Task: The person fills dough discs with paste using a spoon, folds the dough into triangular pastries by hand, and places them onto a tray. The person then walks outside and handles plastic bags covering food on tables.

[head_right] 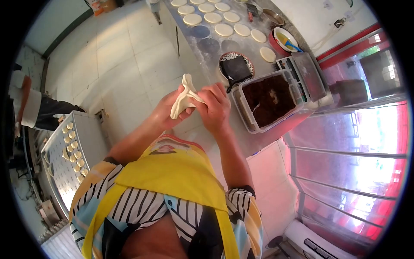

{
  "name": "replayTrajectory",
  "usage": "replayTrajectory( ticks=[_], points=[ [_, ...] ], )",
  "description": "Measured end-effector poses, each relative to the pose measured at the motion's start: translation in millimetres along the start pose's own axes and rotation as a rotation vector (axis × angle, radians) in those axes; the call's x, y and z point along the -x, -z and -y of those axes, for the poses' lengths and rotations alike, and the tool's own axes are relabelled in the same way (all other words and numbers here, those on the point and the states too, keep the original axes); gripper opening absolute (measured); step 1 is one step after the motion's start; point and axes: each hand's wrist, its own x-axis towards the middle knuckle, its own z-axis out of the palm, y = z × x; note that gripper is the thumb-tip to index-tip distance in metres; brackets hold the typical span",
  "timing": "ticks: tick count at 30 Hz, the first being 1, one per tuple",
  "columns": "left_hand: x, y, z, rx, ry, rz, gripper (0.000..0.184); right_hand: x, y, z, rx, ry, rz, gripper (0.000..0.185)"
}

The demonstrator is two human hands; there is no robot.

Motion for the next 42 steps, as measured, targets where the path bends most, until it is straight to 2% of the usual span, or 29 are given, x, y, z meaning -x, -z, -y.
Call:
replayTrajectory(
  ticks=[3, 5, 9, 17, 21, 24, 27, 33, 36, 39, 42],
  points=[
    [-2, 4, -6, 0.076, -0.012, -0.024, 0.046, -8, 0, 5, -0.001, 0.002, -0.082, 0.021],
    [1, 4, -9, 0.071, -0.049, -0.073, 0.044, -2, -1, 1, 0.035, -0.012, -0.042, 0.021],
    [-1, 11, -7, 0.166, -0.046, -0.003, 0.041, 1, -3, -2, 0.008, -0.103, -0.033, 0.022],
    [-3, 10, -11, 0.211, -0.024, -0.076, 0.037, 5, 6, -1, -0.282, -0.323, -0.048, 0.02],
    [0, 13, -9, 0.253, -0.027, -0.002, 0.037, 4, 12, 5, -0.366, -0.428, -0.014, 0.021],
    [-6, 13, -13, 0.263, -0.021, 0.03, 0.037, 3, 14, 1, -0.397, -0.34, -0.063, 0.022],
    [-1, 13, -13, 0.198, -0.008, -0.052, 0.037, 10, 18, -3, -0.324, -0.457, 0.056, 0.025],
    [2, 9, -10, 0.027, 0.015, -0.046, 0.043, -23, 11, 28, 0.007, -0.197, 0.064, 0.026],
    [0, 5, -12, -0.035, 0.013, -0.013, 0.044, -18, -1, 8, 0.104, 0.017, 0.143, 0.022],
    [5, -2, -16, -0.092, 0.001, -0.083, 0.044, -16, -5, 5, 0.089, 0.058, 0.138, 0.018],
    [6, -3, -20, -0.092, -0.027, -0.092, 0.043, -20, -12, 12, -0.048, -0.007, -0.011, 0.019]
  ],
)
